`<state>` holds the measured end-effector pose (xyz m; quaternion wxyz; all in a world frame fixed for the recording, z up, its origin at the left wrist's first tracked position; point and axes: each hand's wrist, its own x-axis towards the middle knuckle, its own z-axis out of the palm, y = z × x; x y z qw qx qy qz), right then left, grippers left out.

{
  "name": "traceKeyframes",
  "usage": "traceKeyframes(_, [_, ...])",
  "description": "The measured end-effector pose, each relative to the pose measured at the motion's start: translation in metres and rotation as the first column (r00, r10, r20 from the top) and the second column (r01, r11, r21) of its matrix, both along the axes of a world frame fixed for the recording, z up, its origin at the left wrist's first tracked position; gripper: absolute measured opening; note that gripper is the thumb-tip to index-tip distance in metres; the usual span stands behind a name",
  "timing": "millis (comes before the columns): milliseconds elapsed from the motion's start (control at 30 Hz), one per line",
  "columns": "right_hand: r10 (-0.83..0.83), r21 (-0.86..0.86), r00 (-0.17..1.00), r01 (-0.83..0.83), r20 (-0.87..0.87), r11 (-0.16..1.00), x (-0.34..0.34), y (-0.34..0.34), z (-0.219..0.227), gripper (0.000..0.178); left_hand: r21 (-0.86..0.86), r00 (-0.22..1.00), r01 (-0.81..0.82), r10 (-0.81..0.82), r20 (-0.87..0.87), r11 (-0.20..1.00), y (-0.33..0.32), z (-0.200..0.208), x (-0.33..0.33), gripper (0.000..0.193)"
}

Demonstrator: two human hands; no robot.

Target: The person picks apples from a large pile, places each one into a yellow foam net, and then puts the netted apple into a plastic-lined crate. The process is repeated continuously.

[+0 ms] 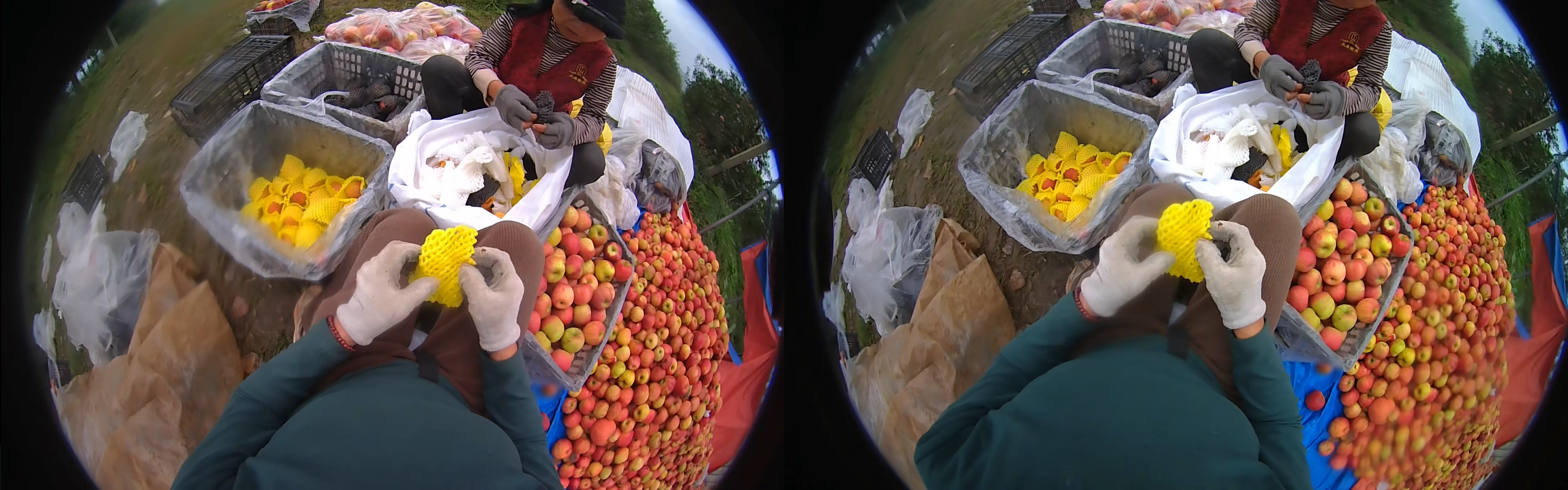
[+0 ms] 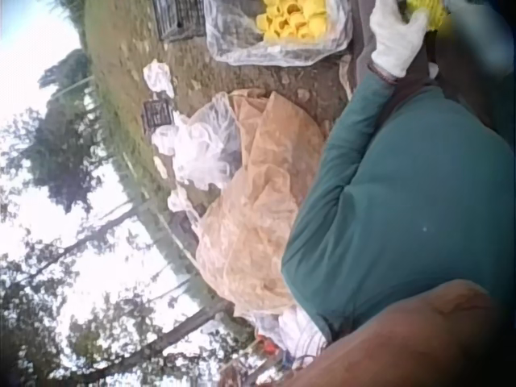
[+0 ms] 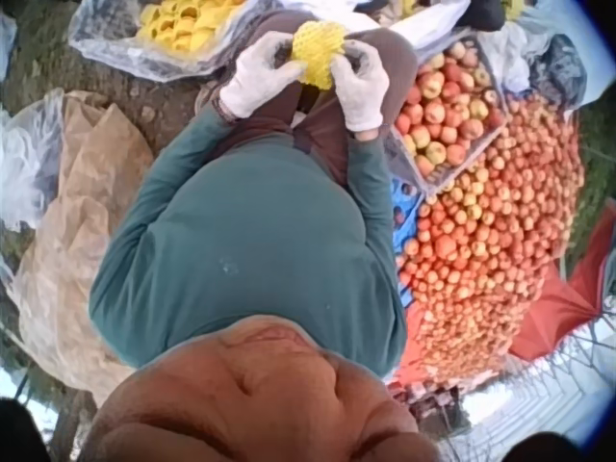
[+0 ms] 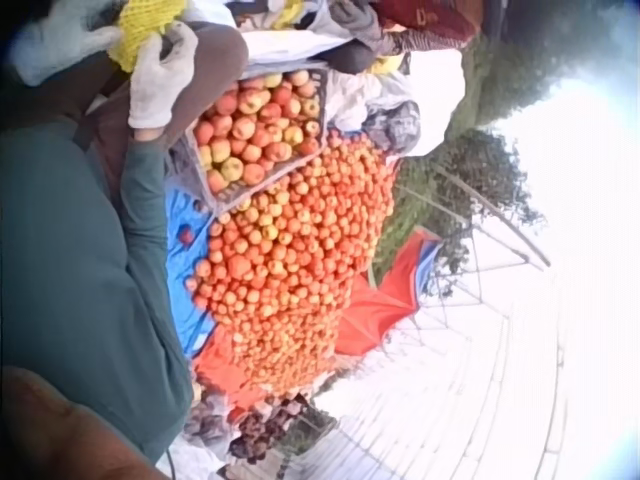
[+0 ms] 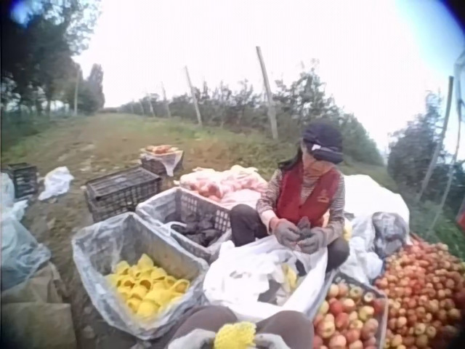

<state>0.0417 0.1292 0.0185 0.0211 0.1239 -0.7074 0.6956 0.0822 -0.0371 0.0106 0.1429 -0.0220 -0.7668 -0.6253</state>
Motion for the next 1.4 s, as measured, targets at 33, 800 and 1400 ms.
traceKeyframes(33, [0.026,-0.002,1.0,-0.026,0.002,1.0,0.005,-0.002,0.002,0.024,0.102,0.994,0.033,-0.043,0.102,0.994,0.0,-0.006,-0.002,0.027])
traceKeyframes(800, [0.39,-0.275,0.873,-0.313,0.292,0.909,0.019,-0.016,0.0,0.022,0.433,0.95,0.219,-0.291,0.109,0.875,-0.02,0.006,0.003,0.026])
traceKeyframes(1400, [0.826,-0.865,0.348,-0.075,0.444,0.497,0.026,-0.016,-0.049,0.044,0.955,0.835,0.198,-0.549,-0.046,0.221,-0.031,0.0,0.009,0.02])
